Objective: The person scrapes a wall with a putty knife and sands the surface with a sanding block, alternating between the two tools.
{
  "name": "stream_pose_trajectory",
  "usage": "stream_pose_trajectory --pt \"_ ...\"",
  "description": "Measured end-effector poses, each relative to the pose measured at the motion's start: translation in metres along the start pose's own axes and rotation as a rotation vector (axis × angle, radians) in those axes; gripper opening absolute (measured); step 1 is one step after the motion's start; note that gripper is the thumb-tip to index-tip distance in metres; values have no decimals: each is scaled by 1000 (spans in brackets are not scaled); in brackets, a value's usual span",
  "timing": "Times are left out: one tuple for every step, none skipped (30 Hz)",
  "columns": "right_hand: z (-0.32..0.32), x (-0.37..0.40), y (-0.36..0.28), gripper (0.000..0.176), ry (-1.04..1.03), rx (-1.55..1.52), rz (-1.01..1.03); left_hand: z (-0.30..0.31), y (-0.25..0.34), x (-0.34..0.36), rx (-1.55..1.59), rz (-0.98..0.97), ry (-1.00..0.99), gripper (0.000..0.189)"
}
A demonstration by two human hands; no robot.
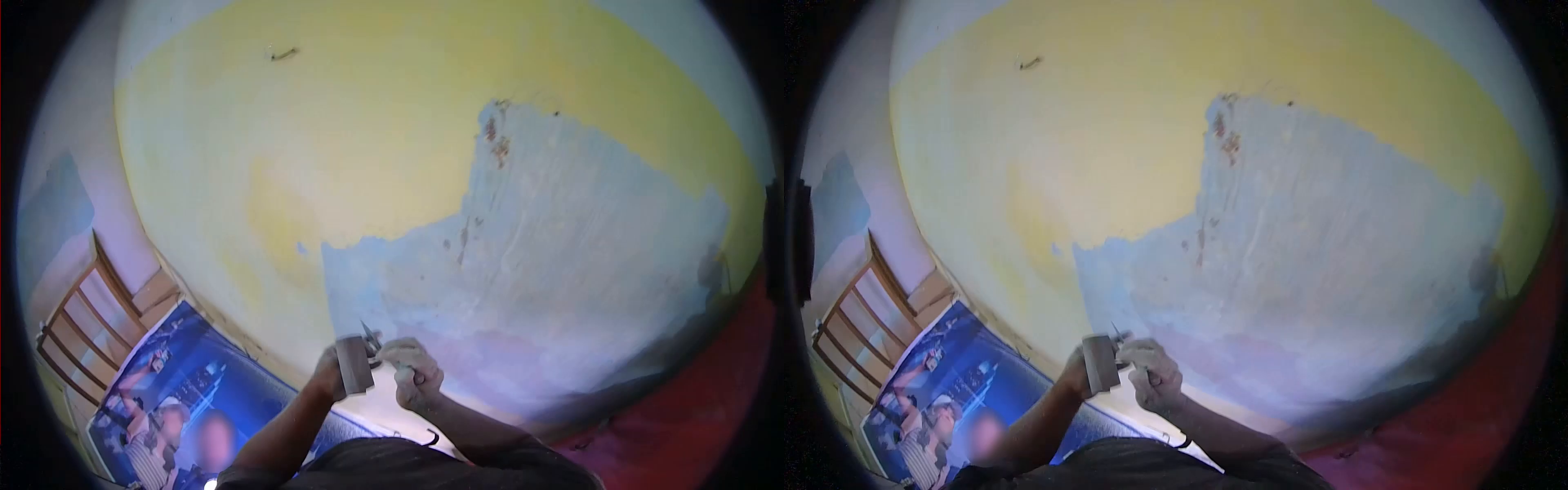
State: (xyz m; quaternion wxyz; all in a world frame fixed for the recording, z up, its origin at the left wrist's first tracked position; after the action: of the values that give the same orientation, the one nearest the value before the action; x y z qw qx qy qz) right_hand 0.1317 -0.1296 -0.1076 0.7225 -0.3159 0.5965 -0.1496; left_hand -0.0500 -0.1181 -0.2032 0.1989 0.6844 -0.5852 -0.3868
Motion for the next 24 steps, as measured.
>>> stream_pose_trajectory --pt "-3 0 -3 28 -5 62 -61 9 8 -7 -42 19 94 29" --pt "-9 -8 -11 28 0 104 -54 19 18 -10 11 -1 139 29" --pt "-13 -12 -19 29 4 147 -47 26 27 -12 63 -22 183 29" --pt "-15 -4 -9 33 -17 176 -176 31 37 -14 -15 -130 160 38" --pt "-17 4 4 37 -40 204 -305 35 49 -18 -161 -161 178 34" --pt "-19 14 13 41 -62 232 -433 38 56 -18 -219 -178 197 32" --pt "-24 22 18 45 -103 150 -609 38 65 -19 -277 -190 216 30" --pt "-30 27 19 48 -141 66 -787 34 76 -21 -399 -186 221 29" --pt "-33 32 22 52 -177 -20 -965 29 84 -26 -519 -180 221 28" --pt "-30 35 28 57 -269 59 -1024 28 86 -31 -547 -145 177 30" --pt "-28 48 36 54 -251 26 -1064 30 83 -37 -732 -170 116 29" --pt "-26 61 44 52 -213 -15 -1077 30 85 -44 -901 -344 144 26" --pt "-21 74 51 50 -172 -57 -1086 28 83 -55 -1068 -523 165 24" --pt "-20 79 49 46 -52 -131 -1211 33 78 -66 -1123 -654 194 22" --pt "-19 81 44 40 16 -154 -1193 38 73 -78 -1176 -788 222 20" --pt "-19 84 38 35 70 -112 -1158 39 73 -88 -1223 -927 249 18" --pt "-18 86 35 32 123 -69 -1122 35 73 -100 -1270 -1024 250 17" --pt "-17 90 33 30 149 -35 -1108 28 74 -111 -1316 -1123 252 17" --pt "-16 93 31 29 173 -1 -1096 22 73 -121 -1361 -1223 255 18" --pt "-14 99 31 29 196 32 -1087 18 68 -130 -1351 -1254 282 19" --pt "-14 101 26 29 209 49 -1071 10 65 -137 -1338 -1289 314 20" --pt "-14 103 21 29 220 64 -1055 1 61 -138 -1326 -1325 348 21" --pt "-11 103 16 29 227 78 -1032 -10 56 -138 -1279 -1336 350 20" --pt "-13 87 15 30 207 102 -1016 -16 61 -152 -1233 -1344 360 20"
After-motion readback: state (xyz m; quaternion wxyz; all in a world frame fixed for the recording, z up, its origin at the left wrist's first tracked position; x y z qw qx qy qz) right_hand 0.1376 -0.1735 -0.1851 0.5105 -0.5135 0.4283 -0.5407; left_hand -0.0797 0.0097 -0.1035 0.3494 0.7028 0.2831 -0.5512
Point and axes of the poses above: each hand's wrist, its own x-axis away from the middle knuckle, its own z-axis out of the back of the hand, y = z × x, the point moved 4 cm from there along -x, towards the middle knuckle, and after that the axes turned 10 degrees about -z, right-handed, at the moved point
